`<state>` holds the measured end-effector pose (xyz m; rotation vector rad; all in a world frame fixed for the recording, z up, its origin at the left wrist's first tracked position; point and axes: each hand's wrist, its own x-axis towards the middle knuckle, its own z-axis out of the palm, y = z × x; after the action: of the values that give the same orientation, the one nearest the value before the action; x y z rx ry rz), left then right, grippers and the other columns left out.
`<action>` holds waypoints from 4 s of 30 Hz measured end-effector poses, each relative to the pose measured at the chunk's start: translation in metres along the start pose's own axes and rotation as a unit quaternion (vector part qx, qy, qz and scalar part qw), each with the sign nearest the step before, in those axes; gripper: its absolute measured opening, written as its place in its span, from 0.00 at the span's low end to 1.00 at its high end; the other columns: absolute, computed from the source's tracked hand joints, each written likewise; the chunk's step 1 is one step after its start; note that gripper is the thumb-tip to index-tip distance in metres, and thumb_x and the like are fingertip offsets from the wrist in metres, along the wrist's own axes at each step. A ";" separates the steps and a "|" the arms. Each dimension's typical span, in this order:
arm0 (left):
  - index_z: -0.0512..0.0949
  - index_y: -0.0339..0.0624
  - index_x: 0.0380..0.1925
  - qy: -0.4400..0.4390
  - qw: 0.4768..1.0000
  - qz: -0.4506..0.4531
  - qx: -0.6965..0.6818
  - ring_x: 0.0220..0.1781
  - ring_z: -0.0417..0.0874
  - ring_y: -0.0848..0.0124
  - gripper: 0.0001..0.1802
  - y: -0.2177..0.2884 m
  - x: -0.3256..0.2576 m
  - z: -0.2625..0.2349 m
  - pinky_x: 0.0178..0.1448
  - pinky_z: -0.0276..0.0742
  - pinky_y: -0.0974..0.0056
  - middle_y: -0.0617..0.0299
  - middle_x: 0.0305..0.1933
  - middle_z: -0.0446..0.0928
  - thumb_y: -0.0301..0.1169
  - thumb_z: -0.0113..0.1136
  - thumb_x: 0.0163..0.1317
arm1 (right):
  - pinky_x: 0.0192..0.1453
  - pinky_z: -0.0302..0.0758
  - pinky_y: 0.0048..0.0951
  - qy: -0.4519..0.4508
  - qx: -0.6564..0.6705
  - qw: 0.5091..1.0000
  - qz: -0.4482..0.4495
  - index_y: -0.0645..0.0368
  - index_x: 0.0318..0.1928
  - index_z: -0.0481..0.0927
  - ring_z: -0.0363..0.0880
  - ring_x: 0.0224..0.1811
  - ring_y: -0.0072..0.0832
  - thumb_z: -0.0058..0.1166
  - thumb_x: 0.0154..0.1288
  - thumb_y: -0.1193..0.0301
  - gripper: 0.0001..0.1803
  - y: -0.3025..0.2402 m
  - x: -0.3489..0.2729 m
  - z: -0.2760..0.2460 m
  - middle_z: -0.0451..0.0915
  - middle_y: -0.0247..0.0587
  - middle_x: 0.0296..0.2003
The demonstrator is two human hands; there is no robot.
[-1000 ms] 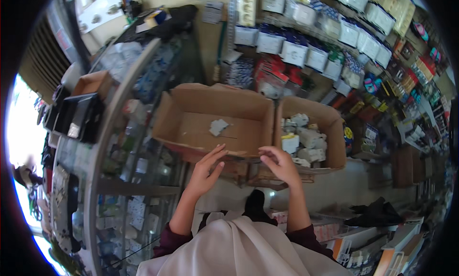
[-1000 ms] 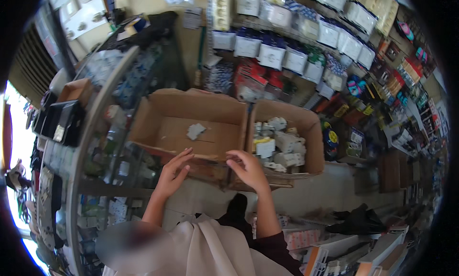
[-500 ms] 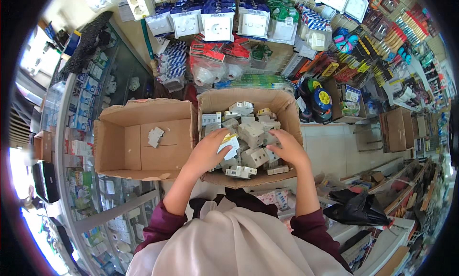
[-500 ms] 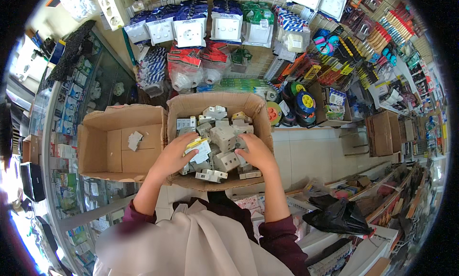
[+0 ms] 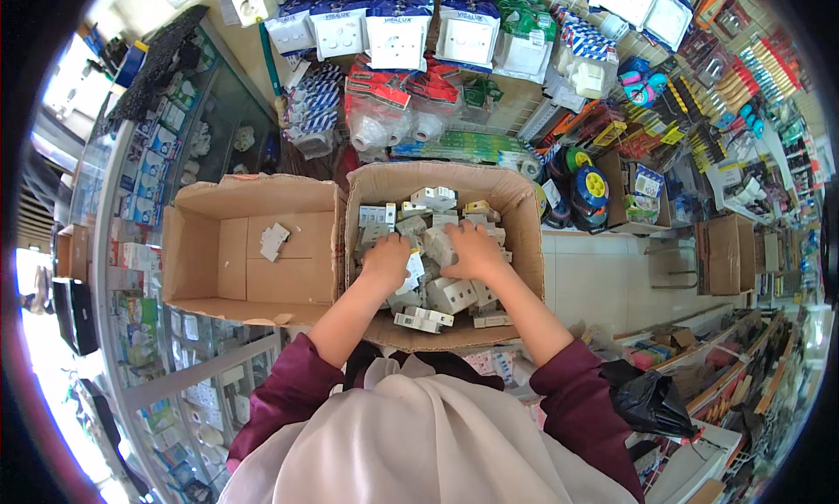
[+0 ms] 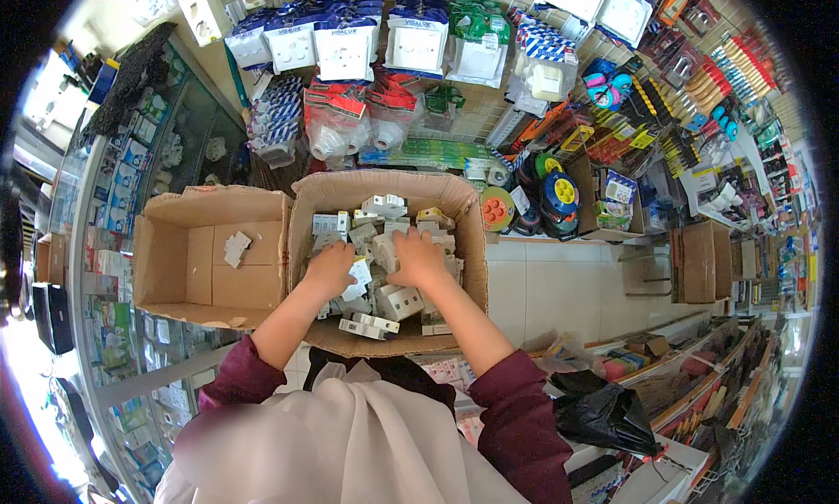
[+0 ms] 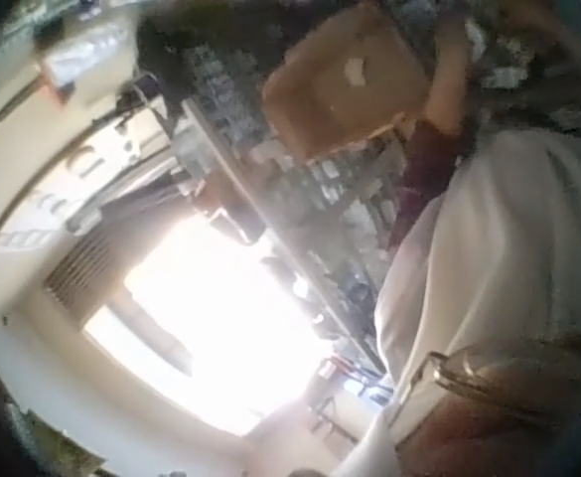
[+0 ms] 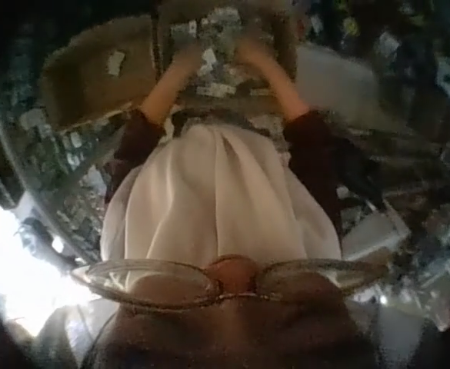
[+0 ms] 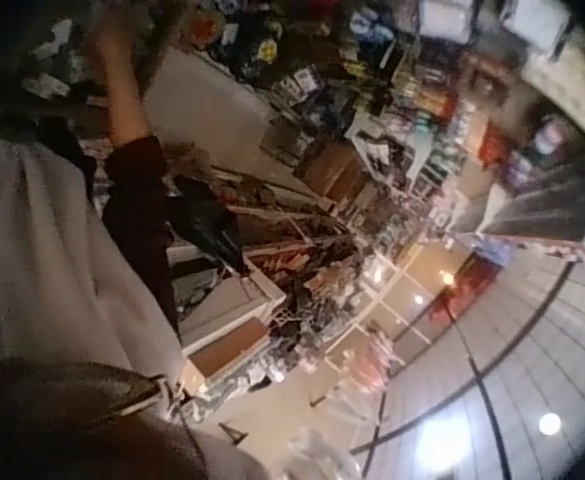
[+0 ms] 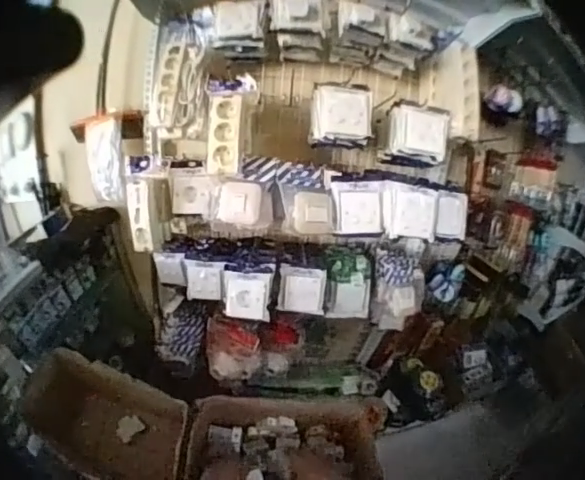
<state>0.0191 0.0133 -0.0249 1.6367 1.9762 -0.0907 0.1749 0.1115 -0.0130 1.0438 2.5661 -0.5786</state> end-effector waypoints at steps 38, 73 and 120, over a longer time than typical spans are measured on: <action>0.64 0.35 0.39 0.252 0.967 0.003 -0.031 0.46 0.73 0.52 0.20 -0.019 0.025 -0.026 0.47 0.75 0.56 0.48 0.41 0.71 0.18 0.55 0.43 | 0.47 0.71 0.42 0.180 -0.119 0.974 -0.075 0.59 0.46 0.68 0.66 0.51 0.39 0.67 0.32 0.64 0.35 0.003 0.002 -0.026 0.66 0.45 0.50; 0.38 0.40 0.65 0.268 0.624 0.206 -0.705 0.65 0.60 0.60 0.43 -0.039 -0.176 -0.055 0.64 0.59 0.58 0.49 0.65 0.53 0.31 0.56 0.59 | 0.25 0.71 0.22 0.381 0.376 0.800 -0.271 0.62 0.24 0.71 0.76 0.22 0.25 0.65 0.41 0.78 0.13 -0.180 -0.073 -0.044 0.73 0.39 0.21; 0.73 0.48 0.49 0.646 0.604 -0.467 -0.015 0.57 0.69 0.55 0.22 -0.350 -0.848 0.041 0.58 0.65 0.57 0.53 0.54 0.69 0.31 0.60 0.52 | 0.33 0.73 0.30 0.022 0.184 0.563 -0.805 0.62 0.37 0.78 0.79 0.30 0.36 0.61 0.47 0.75 0.13 -0.884 -0.222 0.050 0.78 0.43 0.34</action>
<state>-0.2101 -0.8402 0.2265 0.1680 3.6358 1.0065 -0.2987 -0.6206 0.2573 -1.6975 2.6840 -1.3906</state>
